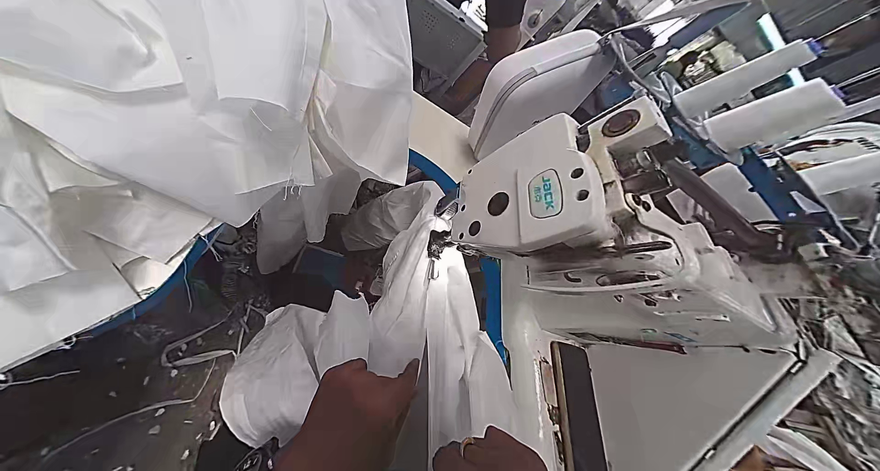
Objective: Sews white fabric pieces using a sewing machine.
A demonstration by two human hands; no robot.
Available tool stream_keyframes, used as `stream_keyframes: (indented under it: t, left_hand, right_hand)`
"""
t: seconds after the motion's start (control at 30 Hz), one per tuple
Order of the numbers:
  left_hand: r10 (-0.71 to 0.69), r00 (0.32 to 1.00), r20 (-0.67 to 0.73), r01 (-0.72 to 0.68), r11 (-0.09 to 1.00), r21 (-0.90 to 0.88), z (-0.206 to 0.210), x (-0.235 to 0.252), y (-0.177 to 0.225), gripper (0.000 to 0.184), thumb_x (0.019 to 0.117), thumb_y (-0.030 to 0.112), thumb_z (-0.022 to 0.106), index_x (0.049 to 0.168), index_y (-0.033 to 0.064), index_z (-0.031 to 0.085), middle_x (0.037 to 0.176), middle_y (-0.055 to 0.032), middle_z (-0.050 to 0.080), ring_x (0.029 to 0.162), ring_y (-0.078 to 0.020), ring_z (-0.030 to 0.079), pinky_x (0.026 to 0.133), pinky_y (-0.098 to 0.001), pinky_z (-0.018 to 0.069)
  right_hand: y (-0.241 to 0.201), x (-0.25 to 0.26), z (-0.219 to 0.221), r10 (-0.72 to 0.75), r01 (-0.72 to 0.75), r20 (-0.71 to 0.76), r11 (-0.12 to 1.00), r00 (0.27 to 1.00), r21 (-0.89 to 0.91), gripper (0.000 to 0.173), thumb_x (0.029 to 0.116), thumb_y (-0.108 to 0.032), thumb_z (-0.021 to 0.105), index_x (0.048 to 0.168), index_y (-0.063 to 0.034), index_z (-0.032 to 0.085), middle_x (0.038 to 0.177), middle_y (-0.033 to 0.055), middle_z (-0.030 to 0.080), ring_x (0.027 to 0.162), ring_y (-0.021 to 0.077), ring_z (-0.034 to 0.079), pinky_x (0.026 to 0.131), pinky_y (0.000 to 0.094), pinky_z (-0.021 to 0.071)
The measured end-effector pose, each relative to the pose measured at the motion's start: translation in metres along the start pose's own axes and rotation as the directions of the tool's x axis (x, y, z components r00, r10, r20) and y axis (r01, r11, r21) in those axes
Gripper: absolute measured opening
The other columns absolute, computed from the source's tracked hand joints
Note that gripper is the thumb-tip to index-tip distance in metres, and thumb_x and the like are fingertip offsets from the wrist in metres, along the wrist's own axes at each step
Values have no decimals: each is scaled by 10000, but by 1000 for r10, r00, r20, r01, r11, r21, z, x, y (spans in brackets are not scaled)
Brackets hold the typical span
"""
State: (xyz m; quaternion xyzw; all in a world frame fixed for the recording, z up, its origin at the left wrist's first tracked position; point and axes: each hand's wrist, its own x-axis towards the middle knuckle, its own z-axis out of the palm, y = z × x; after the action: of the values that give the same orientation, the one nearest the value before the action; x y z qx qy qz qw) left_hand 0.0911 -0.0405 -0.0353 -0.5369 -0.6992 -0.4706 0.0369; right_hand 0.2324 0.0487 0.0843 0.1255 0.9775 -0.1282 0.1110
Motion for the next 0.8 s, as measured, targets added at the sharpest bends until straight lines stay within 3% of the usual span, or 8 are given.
stream_keyframes:
  t: [0.1, 0.23, 0.33, 0.43, 0.53, 0.63, 0.7, 0.8]
  left_hand:
    - [-9, 1000, 30, 8, 1000, 16, 3, 3, -3, 286, 908, 191, 546, 951, 82, 807, 443, -22, 493, 354, -187, 476, 367, -334, 343]
    - [34, 999, 3, -34, 993, 110, 0, 4, 5, 253, 898, 158, 550, 870, 93, 793, 454, 0, 508, 374, -157, 460, 414, -312, 326]
    - [92, 996, 9, -92, 985, 143, -2, 5, 5, 264, 922, 174, 538, 789, 107, 756, 465, 6, 518, 390, -148, 480, 430, -301, 344]
    - [106, 994, 30, -108, 990, 86, -2, 9, 3, 210, 872, 157, 580, 745, 111, 741, 509, -9, 569, 434, -166, 538, 457, -321, 386]
    - [89, 996, 22, -92, 987, 130, 0, 12, 1, 168, 825, 139, 618, 696, 143, 726, 630, -12, 616, 576, -194, 604, 656, -400, 473]
    - [67, 998, -11, -64, 988, 144, 4, 13, -1, 182, 835, 155, 626, 681, 157, 722, 642, -7, 614, 619, -207, 614, 830, -475, 455]
    - [72, 997, -7, -70, 987, 144, 2, 13, 2, 183, 824, 154, 627, 661, 157, 710, 585, 3, 572, 566, -194, 580, 815, -463, 443]
    - [42, 999, 3, -42, 997, 64, 5, 15, 0, 142, 801, 132, 647, 680, 119, 720, 570, -15, 583, 525, -192, 581, 662, -409, 460]
  right_hand:
    - [4, 8, 5, 15, -15, 4, 1000, 1000, -6, 232, 919, -157, 638, 743, -15, 687, 595, 141, 621, 534, 308, 648, 466, 459, 463]
    - [-6, 8, 4, 103, -114, -110, 988, 989, -100, 186, 888, -158, 647, 760, -29, 687, 567, 110, 598, 490, 273, 632, 415, 414, 454]
    - [-8, 13, 8, 233, -244, -98, 963, 967, -113, 143, 883, -123, 658, 854, 9, 704, 629, 157, 643, 543, 345, 671, 457, 489, 497]
    - [-18, 10, 3, 201, -244, -219, 950, 955, -196, 104, 838, -90, 664, 812, 0, 711, 598, 132, 630, 512, 302, 657, 431, 426, 479]
    - [-28, 11, 8, 219, -257, -189, 944, 957, -207, 132, 867, -92, 661, 838, 16, 731, 643, 157, 661, 546, 329, 681, 451, 456, 510]
    - [-30, 12, 6, 201, -262, -261, 938, 944, -226, 126, 865, -107, 660, 820, -6, 720, 618, 127, 655, 512, 281, 667, 422, 409, 484]
    - [-34, 14, 8, 149, -225, -287, 941, 946, -252, 105, 854, -96, 669, 801, -24, 724, 614, 107, 653, 506, 248, 657, 416, 374, 475]
    - [-28, 24, 17, 109, -188, -301, 950, 947, -248, 91, 833, -89, 664, 775, -42, 715, 606, 97, 640, 507, 244, 653, 419, 370, 470]
